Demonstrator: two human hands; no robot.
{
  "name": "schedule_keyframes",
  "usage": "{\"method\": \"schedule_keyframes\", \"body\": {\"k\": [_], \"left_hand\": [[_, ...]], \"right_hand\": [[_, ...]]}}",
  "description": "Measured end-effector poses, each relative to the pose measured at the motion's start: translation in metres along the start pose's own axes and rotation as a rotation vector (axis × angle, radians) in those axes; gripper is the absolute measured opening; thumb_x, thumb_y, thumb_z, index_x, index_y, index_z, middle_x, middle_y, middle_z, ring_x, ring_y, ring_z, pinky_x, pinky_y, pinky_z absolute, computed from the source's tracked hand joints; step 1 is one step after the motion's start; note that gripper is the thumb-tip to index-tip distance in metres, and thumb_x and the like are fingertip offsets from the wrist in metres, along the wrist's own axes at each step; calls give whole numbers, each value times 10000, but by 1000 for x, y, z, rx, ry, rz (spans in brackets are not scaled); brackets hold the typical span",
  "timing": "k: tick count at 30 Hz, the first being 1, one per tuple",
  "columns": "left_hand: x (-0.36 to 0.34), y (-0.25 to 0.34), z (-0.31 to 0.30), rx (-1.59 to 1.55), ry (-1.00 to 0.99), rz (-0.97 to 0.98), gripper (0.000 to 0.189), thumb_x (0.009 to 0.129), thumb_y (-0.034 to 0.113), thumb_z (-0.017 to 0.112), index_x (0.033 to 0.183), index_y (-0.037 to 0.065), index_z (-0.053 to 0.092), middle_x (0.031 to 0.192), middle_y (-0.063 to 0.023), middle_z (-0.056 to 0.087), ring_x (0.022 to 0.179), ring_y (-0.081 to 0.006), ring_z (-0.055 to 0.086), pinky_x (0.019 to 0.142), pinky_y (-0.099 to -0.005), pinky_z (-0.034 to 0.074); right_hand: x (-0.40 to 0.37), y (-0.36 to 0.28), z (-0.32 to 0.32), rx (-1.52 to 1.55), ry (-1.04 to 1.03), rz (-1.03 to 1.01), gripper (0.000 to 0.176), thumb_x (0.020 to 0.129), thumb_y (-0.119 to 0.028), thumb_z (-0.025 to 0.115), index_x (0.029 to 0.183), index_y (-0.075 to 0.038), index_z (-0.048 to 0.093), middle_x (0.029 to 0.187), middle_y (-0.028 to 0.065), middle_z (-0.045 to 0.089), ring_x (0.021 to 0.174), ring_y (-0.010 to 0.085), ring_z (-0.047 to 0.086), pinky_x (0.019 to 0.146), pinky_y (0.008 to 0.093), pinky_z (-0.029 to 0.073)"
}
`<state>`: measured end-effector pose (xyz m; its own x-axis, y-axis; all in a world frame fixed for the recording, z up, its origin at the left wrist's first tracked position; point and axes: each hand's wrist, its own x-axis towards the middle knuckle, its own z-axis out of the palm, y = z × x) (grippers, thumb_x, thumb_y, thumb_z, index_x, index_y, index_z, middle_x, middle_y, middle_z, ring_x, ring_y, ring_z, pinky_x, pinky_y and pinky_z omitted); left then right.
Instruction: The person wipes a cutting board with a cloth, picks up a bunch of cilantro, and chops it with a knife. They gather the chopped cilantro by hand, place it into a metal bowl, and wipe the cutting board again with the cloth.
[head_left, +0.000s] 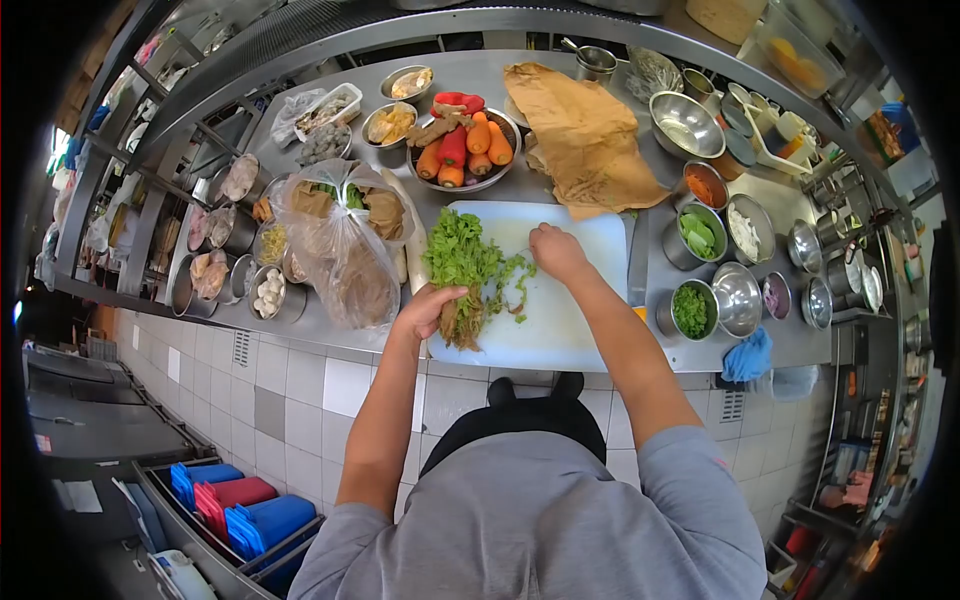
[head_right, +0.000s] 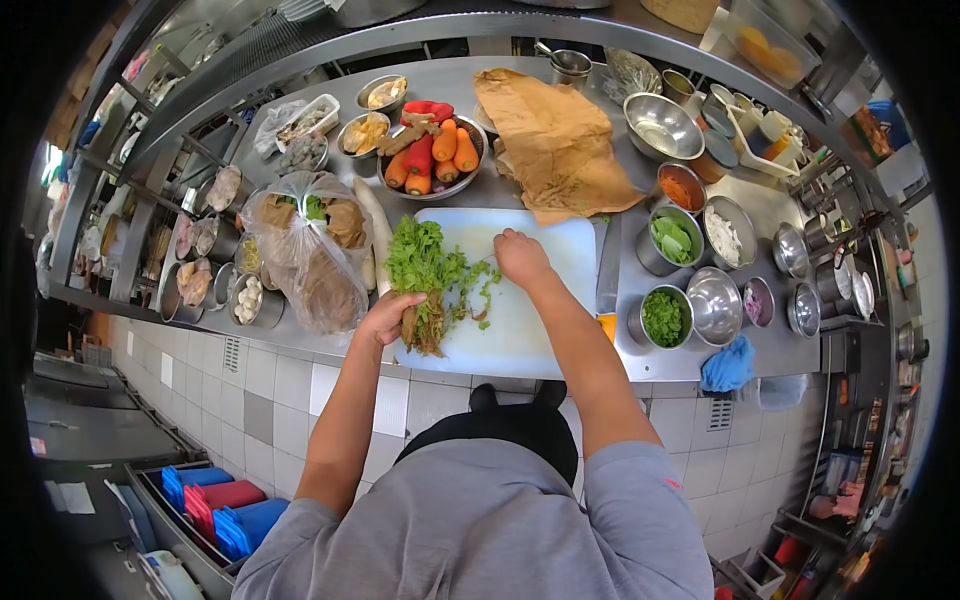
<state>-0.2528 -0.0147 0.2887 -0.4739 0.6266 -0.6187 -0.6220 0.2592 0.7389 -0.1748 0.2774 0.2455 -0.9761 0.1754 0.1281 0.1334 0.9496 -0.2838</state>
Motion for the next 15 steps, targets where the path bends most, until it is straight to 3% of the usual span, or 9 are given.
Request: {"method": "schedule_keyframes", "body": {"k": [1, 3, 5, 8, 11, 12, 15], "left_hand": [[-5, 12, 3, 136, 13, -65, 498, 873, 149, 727, 1283, -60, 537, 1167, -147, 665, 1028, -240, 673, 870, -389, 572], [-3, 15, 11, 218, 8, -7, 513, 866, 154, 740, 1284, -64, 535, 1167, -141, 662, 1039, -227, 661, 877, -378, 559], [15, 0, 29, 100, -24, 238, 512, 865, 178, 747, 1268, -64, 542, 1151, -129, 661, 1038, -213, 648, 886, -364, 544], [32, 0, 59, 343, 31, 406, 574, 808, 244, 783, 1258, -27, 552, 1117, -141, 668, 1019, -268, 651, 920, -386, 522], [45, -2, 97, 1136, 343, 461, 653, 726, 300, 813, 1261, 19, 563, 1149, -162, 640, 1057, -340, 620, 935, -432, 506], [41, -10, 113, 1308, 475, 499, 773, 667, 334, 837, 1317, 47, 533, 1229, -176, 593, 1127, -367, 569, 932, -471, 487], [32, -16, 139, 1516, 524, 518, 799, 699, 336, 830, 1362, 50, 487, 1262, -164, 565, 1155, -338, 543, 902, -485, 480]], "right_hand": [[-3, 3, 2, 37, 16, 75, 84, 856, -144, 626, 862, -65, 654, 993, 128, 649, 931, 329, 653, 802, 446, 542], [-10, 9, 2, 110, 51, 228, 116, 859, -172, 626, 870, -58, 647, 960, 141, 651, 875, 354, 652, 776, 464, 536], [-25, 13, -5, 168, 79, 292, 134, 842, -174, 627, 882, -50, 658, 944, 156, 657, 858, 361, 664, 767, 466, 546], [-44, 10, -11, 233, 98, 335, 160, 830, -184, 635, 892, -41, 670, 926, 170, 668, 847, 371, 672, 764, 467, 552], [-54, 7, -21, 204, 86, 442, 171, 823, -195, 641, 896, -47, 686, 962, 175, 683, 868, 376, 676, 775, 469, 551], [-54, 8, -25, 183, 82, 491, 173, 820, -198, 643, 897, -51, 693, 983, 177, 688, 879, 378, 677, 780, 470, 550], [-65, 27, -35, 194, 53, 602, 199, 821, -225, 643, 911, -58, 704, 973, 184, 700, 905, 381, 678, 788, 473, 550]]}}
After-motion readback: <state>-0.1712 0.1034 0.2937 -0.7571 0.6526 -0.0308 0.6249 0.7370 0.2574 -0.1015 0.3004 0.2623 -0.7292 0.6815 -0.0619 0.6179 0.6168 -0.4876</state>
